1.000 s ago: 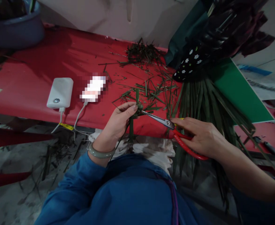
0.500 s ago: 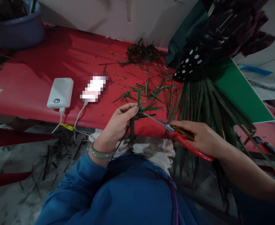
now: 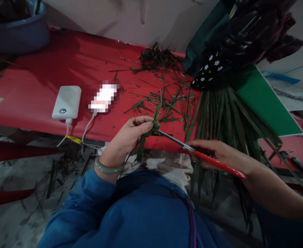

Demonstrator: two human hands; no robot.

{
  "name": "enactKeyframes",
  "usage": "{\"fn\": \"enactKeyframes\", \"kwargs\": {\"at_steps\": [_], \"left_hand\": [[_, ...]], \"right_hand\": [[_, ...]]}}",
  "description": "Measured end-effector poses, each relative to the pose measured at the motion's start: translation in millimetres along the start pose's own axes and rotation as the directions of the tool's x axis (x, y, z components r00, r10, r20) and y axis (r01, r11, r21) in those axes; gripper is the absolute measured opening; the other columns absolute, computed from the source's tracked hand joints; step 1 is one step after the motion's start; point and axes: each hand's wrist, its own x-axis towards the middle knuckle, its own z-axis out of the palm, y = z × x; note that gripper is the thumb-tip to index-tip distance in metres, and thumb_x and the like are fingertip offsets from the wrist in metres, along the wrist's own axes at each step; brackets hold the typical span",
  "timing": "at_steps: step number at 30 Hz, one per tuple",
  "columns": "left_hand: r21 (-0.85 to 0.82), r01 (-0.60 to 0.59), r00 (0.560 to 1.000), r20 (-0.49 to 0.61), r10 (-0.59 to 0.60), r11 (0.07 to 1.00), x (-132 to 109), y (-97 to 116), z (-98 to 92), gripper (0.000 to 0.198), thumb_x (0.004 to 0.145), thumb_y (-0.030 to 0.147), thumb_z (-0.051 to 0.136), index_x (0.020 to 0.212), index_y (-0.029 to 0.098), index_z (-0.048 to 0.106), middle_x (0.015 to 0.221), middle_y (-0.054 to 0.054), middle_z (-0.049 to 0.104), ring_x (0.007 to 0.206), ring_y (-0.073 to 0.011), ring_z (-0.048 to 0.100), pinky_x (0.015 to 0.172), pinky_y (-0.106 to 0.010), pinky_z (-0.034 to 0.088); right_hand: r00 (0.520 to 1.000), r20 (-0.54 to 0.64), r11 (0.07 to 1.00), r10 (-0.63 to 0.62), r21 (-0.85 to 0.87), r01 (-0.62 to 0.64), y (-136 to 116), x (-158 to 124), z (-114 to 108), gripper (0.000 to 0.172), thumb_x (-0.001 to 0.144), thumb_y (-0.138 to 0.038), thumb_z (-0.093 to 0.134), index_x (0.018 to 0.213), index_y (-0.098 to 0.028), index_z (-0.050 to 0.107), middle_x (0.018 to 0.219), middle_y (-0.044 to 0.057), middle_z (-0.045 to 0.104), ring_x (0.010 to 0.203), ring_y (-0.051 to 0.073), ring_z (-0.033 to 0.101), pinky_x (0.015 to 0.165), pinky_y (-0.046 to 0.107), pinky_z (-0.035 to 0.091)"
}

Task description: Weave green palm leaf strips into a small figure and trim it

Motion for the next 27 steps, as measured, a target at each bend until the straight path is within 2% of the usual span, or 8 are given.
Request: {"fn": "enactKeyframes", "kwargs": {"at_steps": [7,11,17,22,27], "left_hand": [[0.012,0.0,1.0,0.005,-0.001,1.0,-0.8,1.8,1.8,0.024,0.051,0.033,0.074,0.069,0.018,0.067,0.067,0.0,0.065,0.063,-0.01,0.059,0.061,-0.021,0.047],[0.021,0.015,0.999,0.035,-0.015,1.0,-2.5,3.9,3.9,0.026,0.051,0.034,0.074,0.07,0.017,0.067,0.066,0.0,0.065,0.062,-0.0105,0.059,0.061,-0.022,0.047],[0.026,0.008,1.0,0.019,-0.008,1.0,-3.8,2.8,3.3,0.024,0.053,0.033,0.074,0.07,0.017,0.067,0.069,0.0,0.065,0.063,-0.0094,0.059,0.062,-0.021,0.046],[-0.008,-0.006,1.0,0.013,0.006,1.0,-1.0,-0.4,0.7,0.022,0.052,0.031,0.074,0.069,0.019,0.067,0.068,0.001,0.065,0.064,-0.0078,0.058,0.063,-0.019,0.046],[0.029,-0.004,1.0,0.02,0.003,1.0,-2.1,0.8,1.9,0.023,0.052,0.031,0.074,0.069,0.018,0.067,0.068,0.0,0.065,0.064,-0.0095,0.059,0.064,-0.021,0.047]], "right_hand": [[0.999,0.035,0.996,0.014,0.087,-0.017,-1.9,0.8,1.2,0.051,0.072,-0.046,0.054,0.114,-0.019,0.051,0.087,0.005,0.062,0.076,0.015,0.059,0.063,0.024,0.048],[0.998,0.06,0.99,0.002,0.138,-0.01,-0.6,0.8,0.7,0.052,0.072,-0.048,0.052,0.114,-0.018,0.051,0.087,0.006,0.061,0.074,0.015,0.058,0.061,0.023,0.047],[0.998,0.058,0.985,-0.012,0.171,0.002,1.9,0.1,1.8,0.055,0.071,-0.053,0.052,0.116,-0.02,0.051,0.086,0.005,0.062,0.074,0.015,0.059,0.061,0.023,0.048],[1.0,0.027,0.99,-0.001,0.139,-0.003,-0.6,0.2,2.6,0.055,0.069,-0.054,0.053,0.113,-0.02,0.054,0.083,0.005,0.063,0.073,0.016,0.06,0.06,0.024,0.049],[1.0,-0.011,0.998,-0.002,0.061,0.003,-2.3,0.6,2.6,0.052,0.07,-0.051,0.053,0.112,-0.02,0.054,0.087,0.005,0.064,0.076,0.017,0.061,0.064,0.026,0.051]]}}
